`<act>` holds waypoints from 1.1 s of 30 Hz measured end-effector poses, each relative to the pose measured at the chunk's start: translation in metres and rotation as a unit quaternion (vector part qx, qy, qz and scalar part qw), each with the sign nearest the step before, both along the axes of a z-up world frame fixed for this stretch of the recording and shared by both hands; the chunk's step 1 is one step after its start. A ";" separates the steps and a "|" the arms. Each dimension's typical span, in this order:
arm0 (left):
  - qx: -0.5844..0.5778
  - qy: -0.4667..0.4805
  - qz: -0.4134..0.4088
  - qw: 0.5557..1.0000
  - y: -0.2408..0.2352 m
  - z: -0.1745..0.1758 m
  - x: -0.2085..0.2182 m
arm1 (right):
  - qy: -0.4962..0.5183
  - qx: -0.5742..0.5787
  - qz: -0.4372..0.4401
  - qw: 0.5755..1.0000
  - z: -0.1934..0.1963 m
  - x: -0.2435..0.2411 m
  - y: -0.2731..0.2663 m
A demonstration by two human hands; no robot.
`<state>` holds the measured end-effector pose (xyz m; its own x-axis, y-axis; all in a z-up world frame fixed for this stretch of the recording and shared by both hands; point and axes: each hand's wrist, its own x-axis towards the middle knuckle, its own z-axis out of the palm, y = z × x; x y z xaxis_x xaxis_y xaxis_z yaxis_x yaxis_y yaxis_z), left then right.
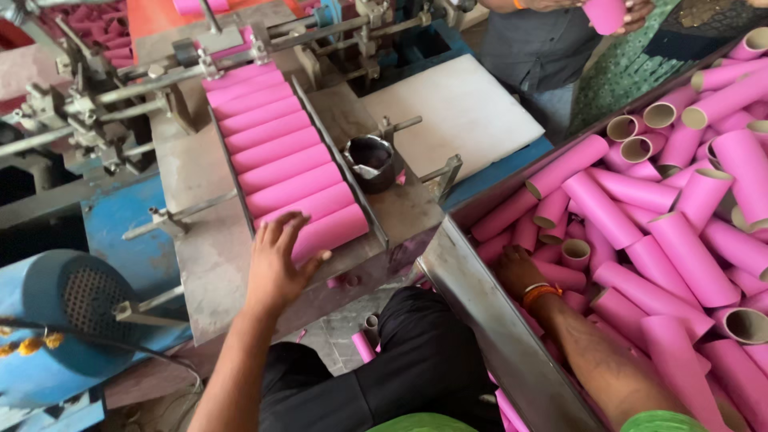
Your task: The person repeatedly picks up pink paper tubes from a pile and places them into a machine's input tray. The person handles the tubes one by one, maintaining a steady flow into the machine.
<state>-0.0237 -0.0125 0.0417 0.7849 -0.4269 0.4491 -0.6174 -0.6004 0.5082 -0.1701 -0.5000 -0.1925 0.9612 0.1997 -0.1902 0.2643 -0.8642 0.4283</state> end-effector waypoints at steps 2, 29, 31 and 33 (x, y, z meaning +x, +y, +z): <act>-0.129 0.017 -0.054 0.990 -0.006 0.030 -0.034 | 0.026 0.051 -0.044 0.997 -0.001 0.013 -0.014; -0.465 -0.033 -0.162 0.870 -0.024 0.107 -0.133 | 0.047 0.020 -0.375 0.925 0.028 0.085 -0.049; -0.440 -0.029 -0.100 0.892 0.001 0.094 -0.111 | -0.003 0.044 -0.333 0.942 0.056 0.077 -0.040; -0.318 0.019 -0.021 0.948 0.020 0.079 -0.082 | -0.141 0.159 -0.299 0.930 0.124 0.064 -0.045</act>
<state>-0.1054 0.0072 0.1206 0.7944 -0.1108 0.5972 -0.6074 -0.1403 0.7819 -0.1063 -0.5448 -0.0681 0.9215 -0.3832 0.0638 -0.3880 -0.9157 0.1044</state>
